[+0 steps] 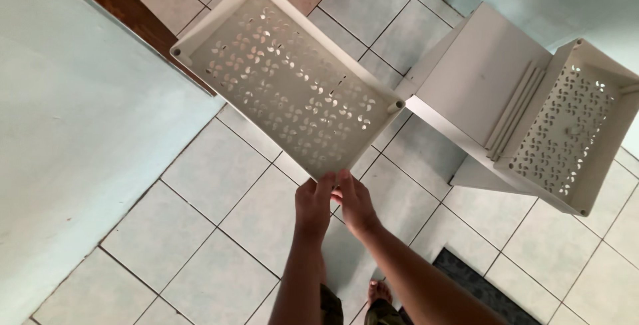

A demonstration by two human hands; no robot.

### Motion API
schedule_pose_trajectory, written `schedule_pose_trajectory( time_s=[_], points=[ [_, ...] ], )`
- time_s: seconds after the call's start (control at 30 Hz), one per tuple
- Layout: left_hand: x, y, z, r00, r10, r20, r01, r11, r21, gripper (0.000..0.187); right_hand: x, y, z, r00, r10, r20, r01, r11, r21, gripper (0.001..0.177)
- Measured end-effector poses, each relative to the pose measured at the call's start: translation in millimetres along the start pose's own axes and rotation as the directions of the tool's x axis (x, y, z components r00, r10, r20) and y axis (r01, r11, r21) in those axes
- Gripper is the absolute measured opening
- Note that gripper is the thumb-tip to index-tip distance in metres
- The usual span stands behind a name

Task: The person assembles a white plastic three-tiered storage rack by inserting white support poles into the corners of perforated trays. They stack the trays vertically, securing each level with the poles to form a stable unit.

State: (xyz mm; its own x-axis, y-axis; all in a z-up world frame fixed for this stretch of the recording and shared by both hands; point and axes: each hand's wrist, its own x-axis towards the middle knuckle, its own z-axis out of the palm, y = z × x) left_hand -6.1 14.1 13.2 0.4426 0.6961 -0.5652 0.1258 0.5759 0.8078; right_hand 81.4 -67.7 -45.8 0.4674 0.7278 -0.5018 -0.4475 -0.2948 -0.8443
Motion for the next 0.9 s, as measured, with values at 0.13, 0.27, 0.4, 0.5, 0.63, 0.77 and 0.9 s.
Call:
schedule_pose_trajectory(
  time_s=[0.13, 0.27, 0.4, 0.5, 0.63, 0.77, 0.9],
  points=[
    [-11, 20, 6, 0.967, 0.205, -0.151, -0.188, 0.975, 0.120, 0.045, -1, -20, -33, 0.983, -0.151, -0.103, 0.151, 0.989, -0.009, 0.065],
    [-17, 50, -15, 0.978, 0.100, -0.184, -0.058, 0.974, 0.220, 0.056, 36, -56, -84, 0.889, -0.321, -0.326, 0.286, 0.946, -0.150, 0.063],
    [-3, 66, -57, 0.993, 0.073, -0.088, -0.033, 0.919, 0.394, 0.058, 66, -65, -98, 0.998, -0.058, -0.009, 0.056, 0.985, -0.162, 0.067],
    [18, 74, -85, 0.993, 0.100, -0.060, -0.073, 0.935, 0.346, 0.067, 50, -51, -88, 0.976, 0.209, -0.064, -0.217, 0.885, -0.411, 0.080],
    [36, 69, -106, 0.914, 0.283, -0.291, -0.174, 0.920, 0.350, 0.064, 14, -42, -52, 0.969, 0.246, 0.027, -0.205, 0.858, -0.470, 0.082],
    [20, 14, -66, 0.789, 0.529, -0.314, -0.486, 0.849, 0.207, 0.096, 1, -47, -18, 0.977, 0.125, 0.171, -0.054, 0.926, -0.372, 0.075],
    [-15, -20, -7, 0.976, -0.146, -0.162, 0.162, 0.982, 0.095, 0.061, 2, -37, 5, 0.980, 0.126, 0.157, -0.084, 0.964, -0.252, 0.071]
  ],
)
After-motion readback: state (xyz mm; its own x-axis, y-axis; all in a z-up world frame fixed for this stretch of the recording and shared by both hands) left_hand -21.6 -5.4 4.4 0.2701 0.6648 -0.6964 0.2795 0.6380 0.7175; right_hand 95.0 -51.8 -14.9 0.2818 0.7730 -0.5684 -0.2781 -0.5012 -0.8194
